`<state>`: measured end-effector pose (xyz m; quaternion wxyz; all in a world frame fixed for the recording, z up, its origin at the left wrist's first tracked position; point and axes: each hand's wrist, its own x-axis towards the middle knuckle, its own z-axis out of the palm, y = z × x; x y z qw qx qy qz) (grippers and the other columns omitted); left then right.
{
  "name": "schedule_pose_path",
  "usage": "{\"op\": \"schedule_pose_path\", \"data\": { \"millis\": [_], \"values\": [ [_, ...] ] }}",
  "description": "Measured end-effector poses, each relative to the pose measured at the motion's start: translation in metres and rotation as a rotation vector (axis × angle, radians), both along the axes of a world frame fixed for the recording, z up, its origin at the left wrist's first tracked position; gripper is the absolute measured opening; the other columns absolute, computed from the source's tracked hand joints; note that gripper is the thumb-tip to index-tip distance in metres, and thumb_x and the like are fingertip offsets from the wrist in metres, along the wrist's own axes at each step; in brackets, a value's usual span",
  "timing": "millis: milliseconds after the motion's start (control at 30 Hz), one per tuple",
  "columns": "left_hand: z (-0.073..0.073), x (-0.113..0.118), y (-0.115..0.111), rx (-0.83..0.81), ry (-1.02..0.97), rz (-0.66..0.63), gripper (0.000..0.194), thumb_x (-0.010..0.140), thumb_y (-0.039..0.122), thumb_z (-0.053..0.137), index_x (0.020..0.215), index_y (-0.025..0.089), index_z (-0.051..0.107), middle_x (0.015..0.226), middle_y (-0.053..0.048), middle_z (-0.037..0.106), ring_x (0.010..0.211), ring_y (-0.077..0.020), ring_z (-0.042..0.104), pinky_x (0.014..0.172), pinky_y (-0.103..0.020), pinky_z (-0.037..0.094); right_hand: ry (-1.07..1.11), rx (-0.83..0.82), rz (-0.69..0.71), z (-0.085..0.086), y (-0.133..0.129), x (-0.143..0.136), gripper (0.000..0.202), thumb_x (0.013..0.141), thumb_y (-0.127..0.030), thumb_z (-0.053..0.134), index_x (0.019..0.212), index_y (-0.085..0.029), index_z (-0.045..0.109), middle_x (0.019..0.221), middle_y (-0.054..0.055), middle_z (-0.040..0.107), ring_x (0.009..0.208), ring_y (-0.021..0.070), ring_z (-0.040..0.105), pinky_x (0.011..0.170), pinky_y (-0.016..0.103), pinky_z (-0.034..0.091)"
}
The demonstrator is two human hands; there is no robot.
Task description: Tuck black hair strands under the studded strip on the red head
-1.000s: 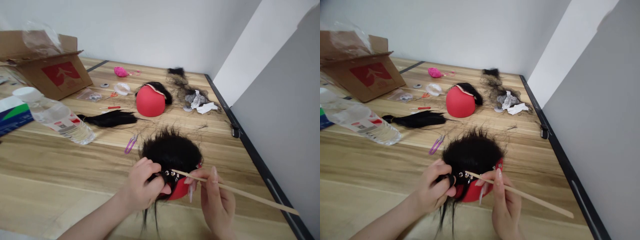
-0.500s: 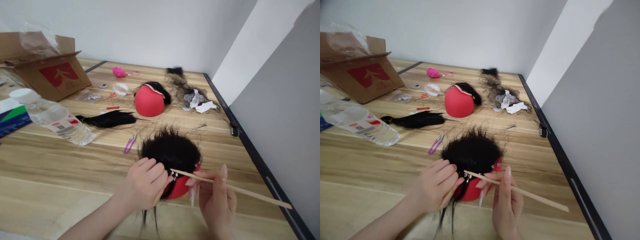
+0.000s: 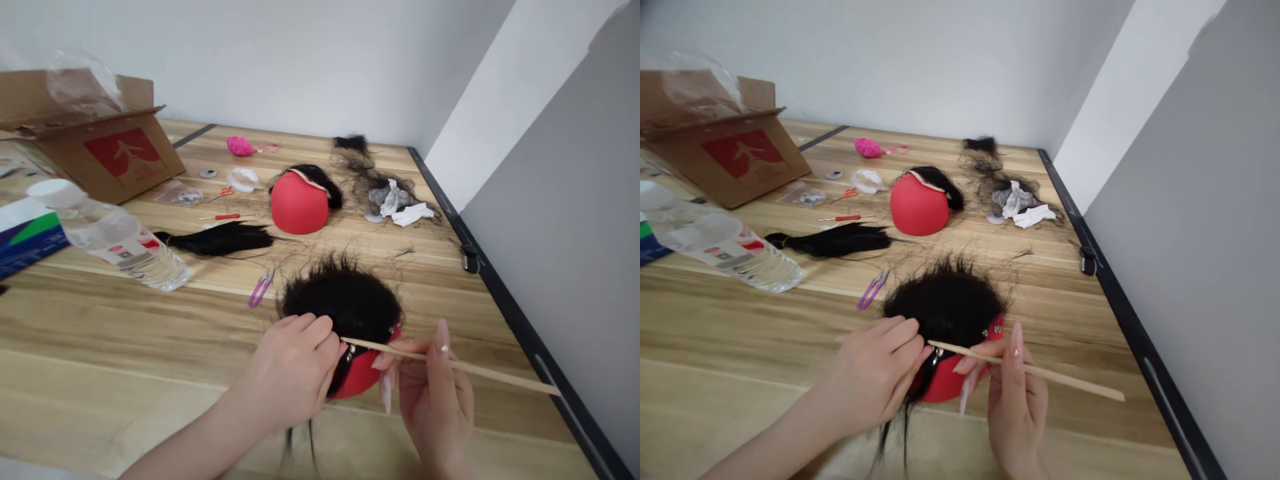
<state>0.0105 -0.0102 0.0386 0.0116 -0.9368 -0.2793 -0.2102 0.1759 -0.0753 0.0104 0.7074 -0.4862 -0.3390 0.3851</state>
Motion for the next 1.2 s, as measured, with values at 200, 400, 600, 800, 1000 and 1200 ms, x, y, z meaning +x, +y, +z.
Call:
{"op": "schedule_pose_path", "data": {
  "millis": [200,400,600,800,1000,1200],
  "values": [
    [-0.008,-0.005,0.006,0.071,-0.074,-0.09,0.025,0.09,0.013,0.039,0.068,0.016,0.049,0.066,-0.002,0.047,0.061,-0.0165,0.04,0.056,-0.03,0.031,0.08,0.033,0.03,-0.002,0.001,0.001,0.039,0.097,-0.037,0.043,0.078,-0.016,0.07,0.059,0.007,0.069,0.039,0.0123,0.055,0.031,0.02,0.038],
    [-0.014,-0.011,0.007,0.15,-0.133,-0.129,0.031,0.092,0.012,0.042,0.062,0.015,0.047,0.061,-0.001,0.046,0.061,-0.0141,0.038,0.058,-0.03,0.028,0.088,0.036,0.05,-0.007,0.002,0.003,0.037,0.097,-0.036,0.043,0.081,-0.017,0.07,0.06,0.006,0.069,0.041,0.0127,0.057,0.033,0.02,0.041],
    [-0.014,-0.012,0.004,0.22,-0.203,-0.188,0.028,0.09,0.01,0.049,0.062,0.015,0.047,0.059,0.002,0.047,0.06,-0.0122,0.038,0.062,-0.03,0.028,0.114,-0.01,0.062,-0.007,0.002,0.006,0.035,0.093,-0.042,0.049,0.08,-0.017,0.071,0.062,0.007,0.069,0.041,0.0131,0.055,0.034,0.023,0.042],
    [-0.02,-0.013,-0.001,0.183,-0.263,-0.279,0.03,0.088,0.01,0.048,0.059,0.016,0.047,0.057,0.003,0.047,0.059,-0.0108,0.039,0.077,-0.029,0.043,0.105,-0.032,0.085,-0.011,0.0,0.01,0.035,0.093,-0.042,0.05,0.081,-0.017,0.071,0.063,0.008,0.07,0.042,0.0134,0.056,0.034,0.022,0.041],
    [-0.022,-0.005,0.002,-0.011,-0.473,-0.439,0.035,0.085,0.007,0.045,0.051,0.016,0.046,0.051,0.003,0.035,0.052,-0.0103,0.03,0.089,-0.031,0.055,0.094,-0.035,0.09,-0.011,0.0,0.012,0.035,0.093,-0.041,0.049,0.082,-0.016,0.071,0.064,0.008,0.07,0.044,0.0143,0.059,0.034,0.021,0.042],
    [-0.027,-0.001,-0.003,-0.096,-0.625,-0.496,0.041,0.088,0.009,0.04,0.048,0.016,0.041,0.05,0.0,0.04,0.053,-0.0106,0.036,0.061,-0.026,0.055,0.06,-0.077,-0.014,-0.005,0.001,0.004,0.035,0.092,-0.041,0.053,0.076,-0.015,0.07,0.059,0.006,0.068,0.042,0.0121,0.057,0.04,0.022,0.048]
  ]
}}
